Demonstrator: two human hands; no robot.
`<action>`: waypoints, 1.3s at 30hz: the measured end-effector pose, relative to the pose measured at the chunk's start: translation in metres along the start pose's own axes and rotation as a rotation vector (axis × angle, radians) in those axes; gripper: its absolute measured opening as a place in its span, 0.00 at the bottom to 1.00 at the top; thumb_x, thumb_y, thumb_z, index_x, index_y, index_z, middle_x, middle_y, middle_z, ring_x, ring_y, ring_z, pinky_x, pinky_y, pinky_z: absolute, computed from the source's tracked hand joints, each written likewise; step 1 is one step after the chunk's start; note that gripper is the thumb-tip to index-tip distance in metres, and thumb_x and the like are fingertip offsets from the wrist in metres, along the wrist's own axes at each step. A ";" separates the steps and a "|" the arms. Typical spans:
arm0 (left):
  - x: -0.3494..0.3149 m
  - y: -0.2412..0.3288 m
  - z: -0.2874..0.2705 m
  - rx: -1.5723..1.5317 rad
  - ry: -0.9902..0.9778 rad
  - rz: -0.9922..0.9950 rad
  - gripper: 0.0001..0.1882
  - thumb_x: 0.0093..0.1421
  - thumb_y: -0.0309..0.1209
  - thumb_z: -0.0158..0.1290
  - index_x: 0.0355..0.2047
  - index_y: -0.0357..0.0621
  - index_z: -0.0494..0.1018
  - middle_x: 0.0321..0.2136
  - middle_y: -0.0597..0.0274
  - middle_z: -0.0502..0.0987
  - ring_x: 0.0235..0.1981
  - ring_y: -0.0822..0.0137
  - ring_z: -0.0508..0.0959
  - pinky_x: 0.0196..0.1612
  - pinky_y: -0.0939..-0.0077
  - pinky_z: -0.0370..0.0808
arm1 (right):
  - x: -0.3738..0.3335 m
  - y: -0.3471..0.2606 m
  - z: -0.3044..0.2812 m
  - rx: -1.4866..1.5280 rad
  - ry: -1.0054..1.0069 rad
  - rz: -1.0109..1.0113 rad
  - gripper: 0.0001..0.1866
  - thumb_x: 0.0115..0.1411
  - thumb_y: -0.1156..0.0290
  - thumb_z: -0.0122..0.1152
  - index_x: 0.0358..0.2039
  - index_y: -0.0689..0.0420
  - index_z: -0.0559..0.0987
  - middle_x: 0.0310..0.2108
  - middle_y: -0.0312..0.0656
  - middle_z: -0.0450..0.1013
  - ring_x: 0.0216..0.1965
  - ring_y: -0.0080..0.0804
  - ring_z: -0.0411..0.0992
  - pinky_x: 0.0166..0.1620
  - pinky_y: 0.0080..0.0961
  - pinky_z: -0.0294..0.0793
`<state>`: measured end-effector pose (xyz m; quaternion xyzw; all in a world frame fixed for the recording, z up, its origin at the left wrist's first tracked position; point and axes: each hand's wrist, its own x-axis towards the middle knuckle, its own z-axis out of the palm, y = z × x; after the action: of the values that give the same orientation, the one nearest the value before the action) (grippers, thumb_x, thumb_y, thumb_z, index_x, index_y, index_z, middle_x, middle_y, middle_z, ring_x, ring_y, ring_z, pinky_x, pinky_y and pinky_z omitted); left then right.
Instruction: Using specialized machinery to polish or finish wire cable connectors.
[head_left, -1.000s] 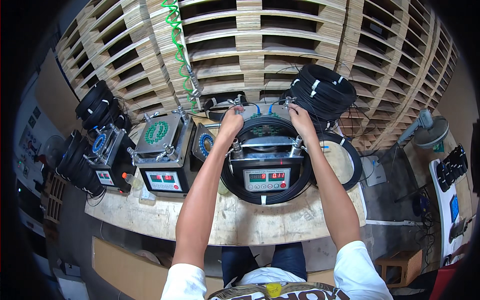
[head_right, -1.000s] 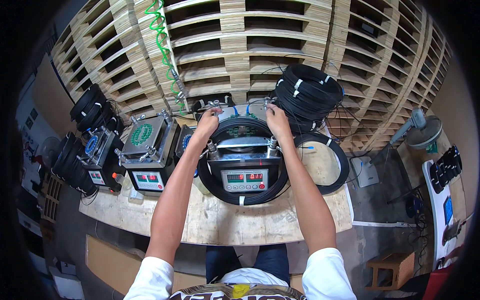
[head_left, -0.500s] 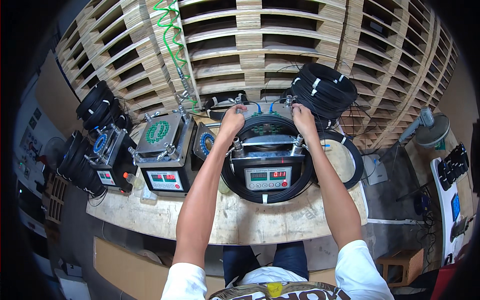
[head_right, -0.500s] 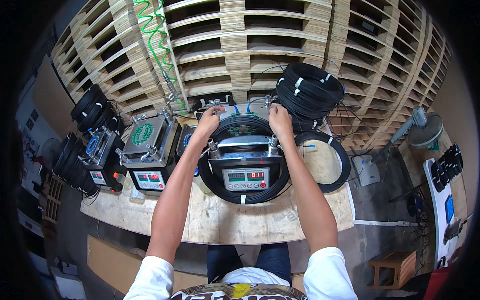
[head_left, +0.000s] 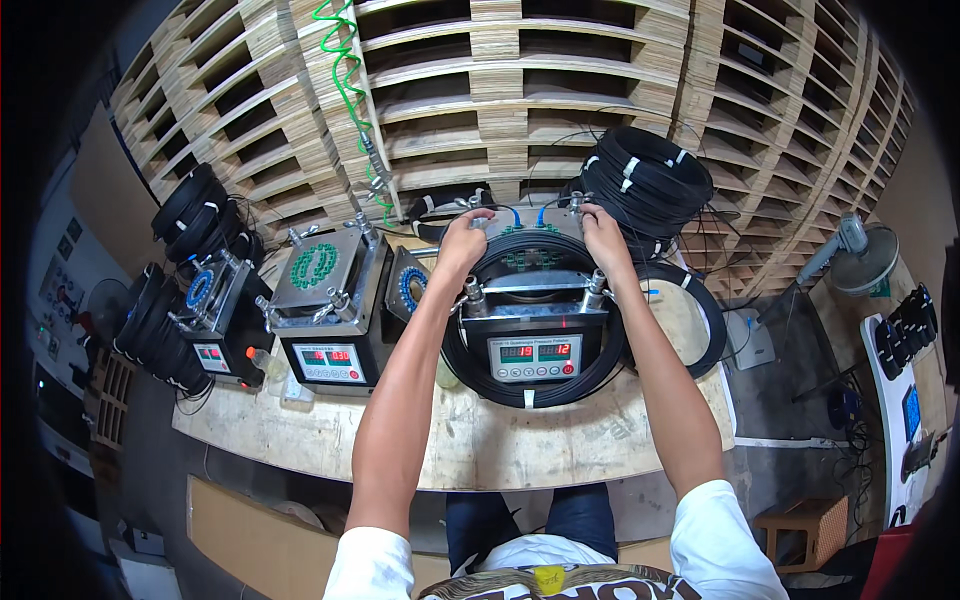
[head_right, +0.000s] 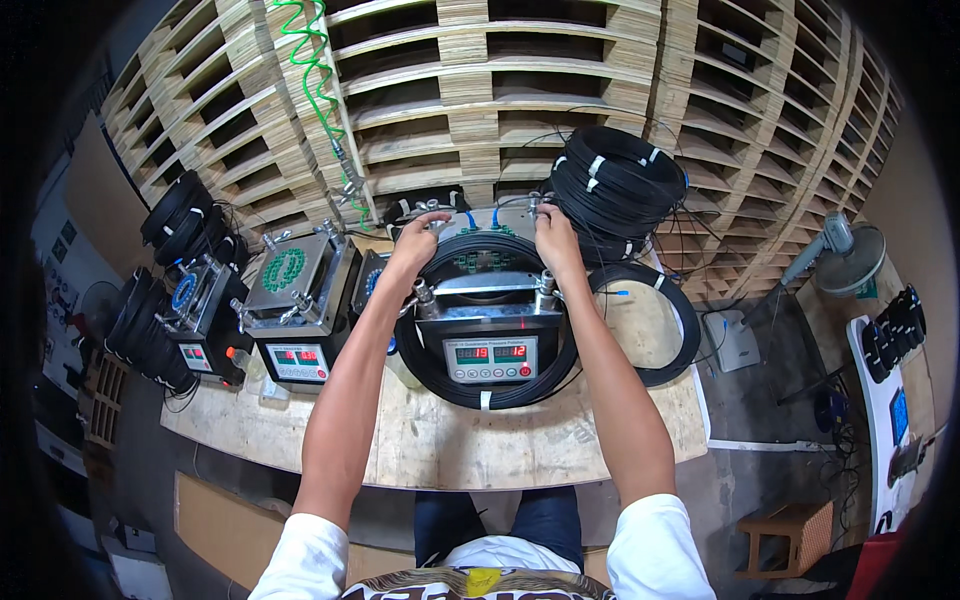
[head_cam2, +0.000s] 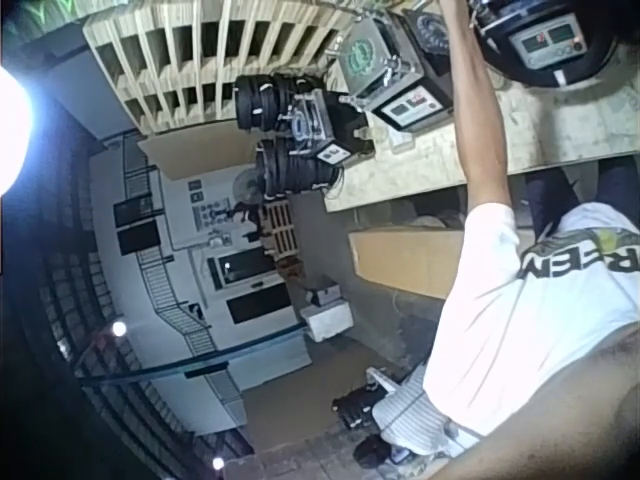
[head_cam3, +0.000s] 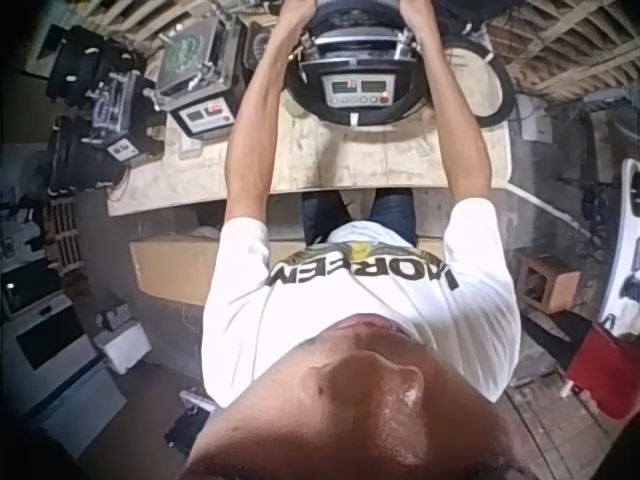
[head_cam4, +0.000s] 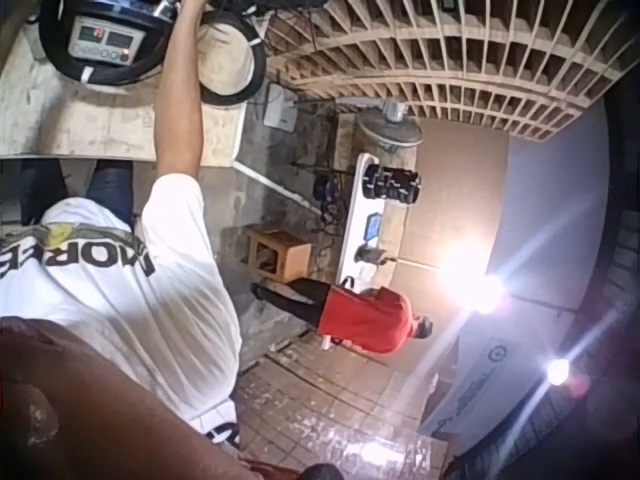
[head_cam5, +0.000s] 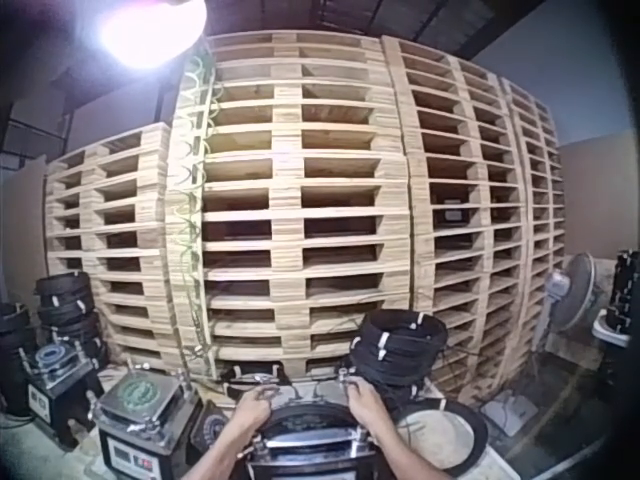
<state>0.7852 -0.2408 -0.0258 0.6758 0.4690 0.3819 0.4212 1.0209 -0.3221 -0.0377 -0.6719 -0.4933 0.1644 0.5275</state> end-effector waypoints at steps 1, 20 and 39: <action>-0.001 0.002 0.002 -0.001 -0.003 0.000 0.26 0.48 0.19 0.40 0.46 0.47 0.79 0.37 0.49 0.80 0.41 0.59 0.79 0.48 0.74 0.71 | -0.001 0.000 -0.001 -0.025 0.016 -0.014 0.20 0.66 0.64 0.44 0.52 0.60 0.76 0.50 0.58 0.75 0.55 0.54 0.71 0.58 0.37 0.68; 0.003 -0.001 0.005 0.027 0.013 -0.018 0.26 0.49 0.21 0.41 0.49 0.41 0.76 0.42 0.46 0.79 0.46 0.56 0.78 0.52 0.73 0.70 | 0.004 0.011 -0.003 0.035 0.007 0.002 0.20 0.66 0.63 0.49 0.53 0.62 0.75 0.50 0.59 0.74 0.53 0.53 0.72 0.57 0.36 0.68; -0.004 0.008 0.010 0.060 0.050 -0.005 0.26 0.51 0.21 0.42 0.53 0.39 0.71 0.46 0.41 0.77 0.51 0.50 0.76 0.57 0.69 0.67 | 0.012 0.022 -0.003 0.089 -0.008 0.021 0.23 0.65 0.62 0.50 0.57 0.62 0.72 0.47 0.61 0.76 0.52 0.53 0.73 0.56 0.36 0.68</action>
<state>0.7959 -0.2483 -0.0224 0.6771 0.4923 0.3835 0.3899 1.0394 -0.3130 -0.0519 -0.6523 -0.4807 0.1945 0.5528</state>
